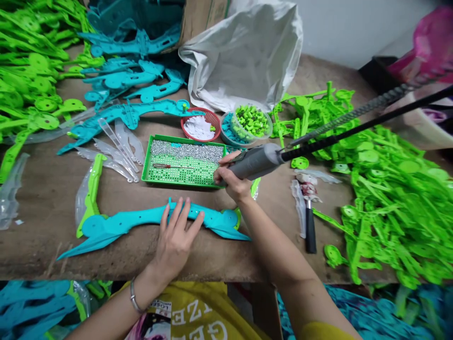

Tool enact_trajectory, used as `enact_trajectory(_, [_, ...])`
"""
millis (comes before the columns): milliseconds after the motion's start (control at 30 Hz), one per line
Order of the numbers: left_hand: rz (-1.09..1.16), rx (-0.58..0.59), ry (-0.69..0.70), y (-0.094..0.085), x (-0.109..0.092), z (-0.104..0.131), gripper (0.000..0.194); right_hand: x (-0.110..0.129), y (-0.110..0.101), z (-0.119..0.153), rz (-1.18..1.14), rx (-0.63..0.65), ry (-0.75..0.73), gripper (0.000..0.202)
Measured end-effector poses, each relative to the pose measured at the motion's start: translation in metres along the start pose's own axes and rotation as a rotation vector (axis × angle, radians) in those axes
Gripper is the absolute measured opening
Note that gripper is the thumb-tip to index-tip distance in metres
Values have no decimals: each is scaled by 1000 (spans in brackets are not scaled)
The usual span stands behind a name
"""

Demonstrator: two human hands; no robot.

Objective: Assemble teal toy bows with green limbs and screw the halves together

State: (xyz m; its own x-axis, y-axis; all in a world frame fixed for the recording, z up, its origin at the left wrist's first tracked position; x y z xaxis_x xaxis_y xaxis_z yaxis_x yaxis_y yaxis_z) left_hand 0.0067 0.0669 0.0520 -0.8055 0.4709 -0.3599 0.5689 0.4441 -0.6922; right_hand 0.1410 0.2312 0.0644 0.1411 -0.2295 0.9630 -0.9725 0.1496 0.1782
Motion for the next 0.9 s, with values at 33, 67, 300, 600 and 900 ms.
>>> enact_trajectory(33, [91, -18, -52, -6, -3, 0, 46, 6, -1, 0, -2, -3, -23, 28])
enact_trajectory(67, [219, -14, -128, -9, -6, 0, 44, 16, -3, 1, -12, -14, -52, 27])
enact_trajectory(300, [1225, 535, -1432, 72, -47, 71, 36, 97, -38, 46, -65, -64, -188, 21])
enact_trajectory(600, [1402, 323, -1822, 104, -63, 71, 60, 75, -88, 112, 12, -75, -47, 21])
enact_trajectory(900, [1402, 242, -1850, 108, -68, 64, 67, 51, -95, 123, 22, -44, -31, 17])
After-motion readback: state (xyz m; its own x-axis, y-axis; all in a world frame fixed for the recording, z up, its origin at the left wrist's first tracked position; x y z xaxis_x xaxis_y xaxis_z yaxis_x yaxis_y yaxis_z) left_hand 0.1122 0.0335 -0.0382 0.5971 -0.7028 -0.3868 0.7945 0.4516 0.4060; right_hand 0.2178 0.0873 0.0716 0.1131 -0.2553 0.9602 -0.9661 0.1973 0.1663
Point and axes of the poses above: each hand's wrist, its own z-axis away from the middle knuckle, its own y-axis out of the palm, x = y × z, the point moved 9 cm from there along -z, towards the middle knuckle, and after that the axes turned 14 degrees about -x, right-handed, at the moved point
